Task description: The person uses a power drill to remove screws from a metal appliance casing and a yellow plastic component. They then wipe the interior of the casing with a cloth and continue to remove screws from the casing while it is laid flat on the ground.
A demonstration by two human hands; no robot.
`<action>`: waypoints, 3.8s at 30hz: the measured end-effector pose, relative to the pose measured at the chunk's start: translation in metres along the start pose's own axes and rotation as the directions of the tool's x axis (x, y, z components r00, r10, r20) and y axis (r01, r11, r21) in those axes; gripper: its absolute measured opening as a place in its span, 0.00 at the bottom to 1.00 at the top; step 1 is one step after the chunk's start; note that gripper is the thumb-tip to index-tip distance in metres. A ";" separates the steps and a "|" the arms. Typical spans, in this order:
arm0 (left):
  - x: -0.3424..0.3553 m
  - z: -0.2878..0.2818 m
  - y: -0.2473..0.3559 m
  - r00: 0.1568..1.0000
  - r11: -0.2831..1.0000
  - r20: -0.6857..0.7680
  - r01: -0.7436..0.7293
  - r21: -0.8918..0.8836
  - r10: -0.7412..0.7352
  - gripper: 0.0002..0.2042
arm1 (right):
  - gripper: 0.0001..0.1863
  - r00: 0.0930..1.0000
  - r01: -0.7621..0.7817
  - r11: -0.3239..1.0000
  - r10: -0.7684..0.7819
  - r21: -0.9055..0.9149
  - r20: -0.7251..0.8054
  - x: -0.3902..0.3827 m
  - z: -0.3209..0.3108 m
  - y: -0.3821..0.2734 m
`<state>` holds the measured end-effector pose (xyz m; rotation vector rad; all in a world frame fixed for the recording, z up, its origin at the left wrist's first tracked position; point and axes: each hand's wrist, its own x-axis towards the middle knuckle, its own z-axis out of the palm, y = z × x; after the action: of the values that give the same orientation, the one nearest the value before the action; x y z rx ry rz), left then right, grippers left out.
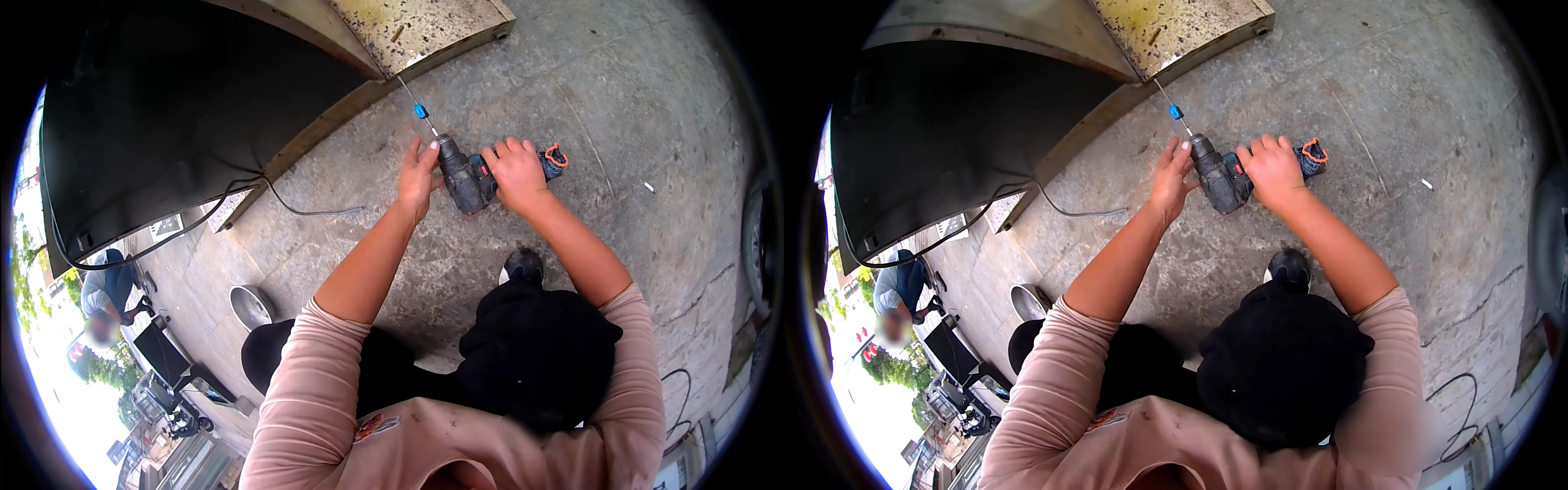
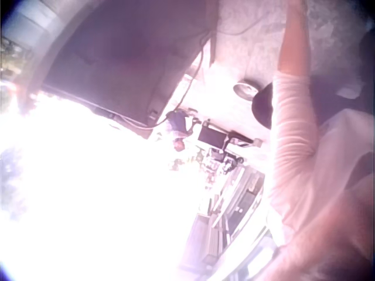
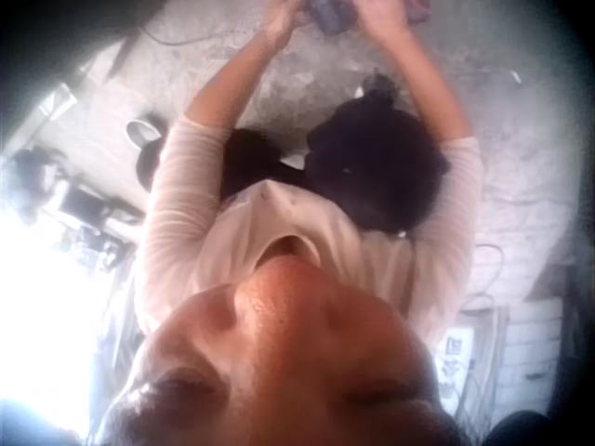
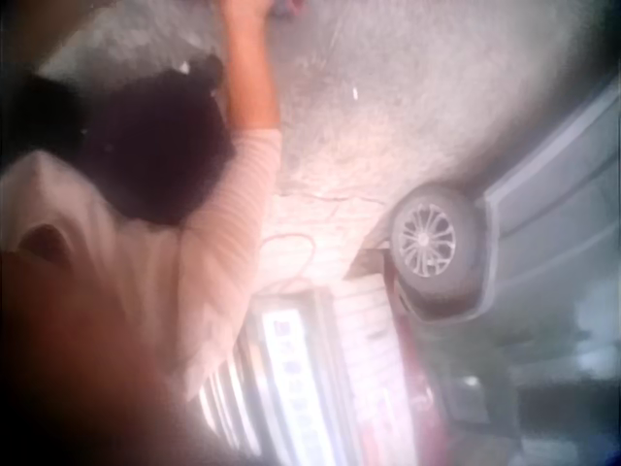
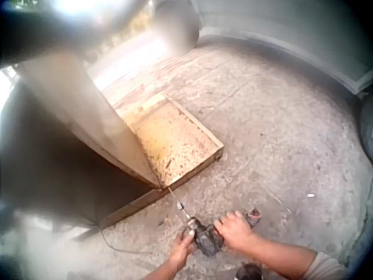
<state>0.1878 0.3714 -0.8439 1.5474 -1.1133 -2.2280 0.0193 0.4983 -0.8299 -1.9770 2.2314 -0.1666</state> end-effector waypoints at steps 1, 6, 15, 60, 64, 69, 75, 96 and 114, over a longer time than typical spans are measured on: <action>-0.018 -0.004 -0.014 0.997 0.995 0.047 0.064 0.073 -0.067 0.40 | 0.22 1.000 -0.001 1.000 0.001 -0.013 0.003 0.002 0.001 0.002; -0.051 0.009 -0.051 0.936 0.967 0.245 0.230 0.113 -0.251 0.31 | 0.18 1.000 0.002 0.999 -0.002 -0.051 -0.008 0.005 0.017 -0.004; -0.040 0.009 -0.063 0.957 0.977 0.200 0.199 0.075 -0.211 0.23 | 0.15 1.000 -0.005 0.999 0.006 -0.040 0.015 0.006 0.023 -0.005; -0.350 -0.622 0.009 0.565 0.229 -0.768 0.739 0.634 0.302 0.14 | 0.33 0.981 0.170 0.980 -0.178 0.100 0.081 -0.055 -0.037 -0.064; -0.281 -0.591 0.045 0.535 0.310 -0.785 0.724 0.617 0.312 0.09 | 0.33 0.998 0.035 0.999 -0.036 0.025 0.048 -0.058 -0.063 -0.050; -0.193 -0.507 0.072 0.942 0.489 -0.300 0.193 0.850 0.149 0.15 | 0.32 0.997 -0.067 0.994 0.070 0.084 -0.025 -0.049 -0.072 -0.049; -0.075 -0.149 0.119 0.923 0.640 0.381 -0.326 0.695 0.056 0.21 | 0.32 0.974 -0.187 0.960 0.208 0.208 -0.085 -0.052 -0.055 -0.026; 0.055 0.083 0.061 0.972 0.950 0.211 0.037 0.309 -0.106 0.32 | 0.32 0.996 -0.027 0.993 0.036 0.112 -0.078 -0.025 -0.010 0.072; 0.061 0.083 0.050 0.978 0.970 0.199 0.016 0.241 -0.065 0.35 | 0.26 0.997 -0.027 0.999 0.030 0.038 -0.074 -0.018 -0.006 0.079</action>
<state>0.0775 0.3415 -0.8400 1.4592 -1.4694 -2.4005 -0.0570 0.5255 -0.8376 -1.9503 2.2828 -0.2800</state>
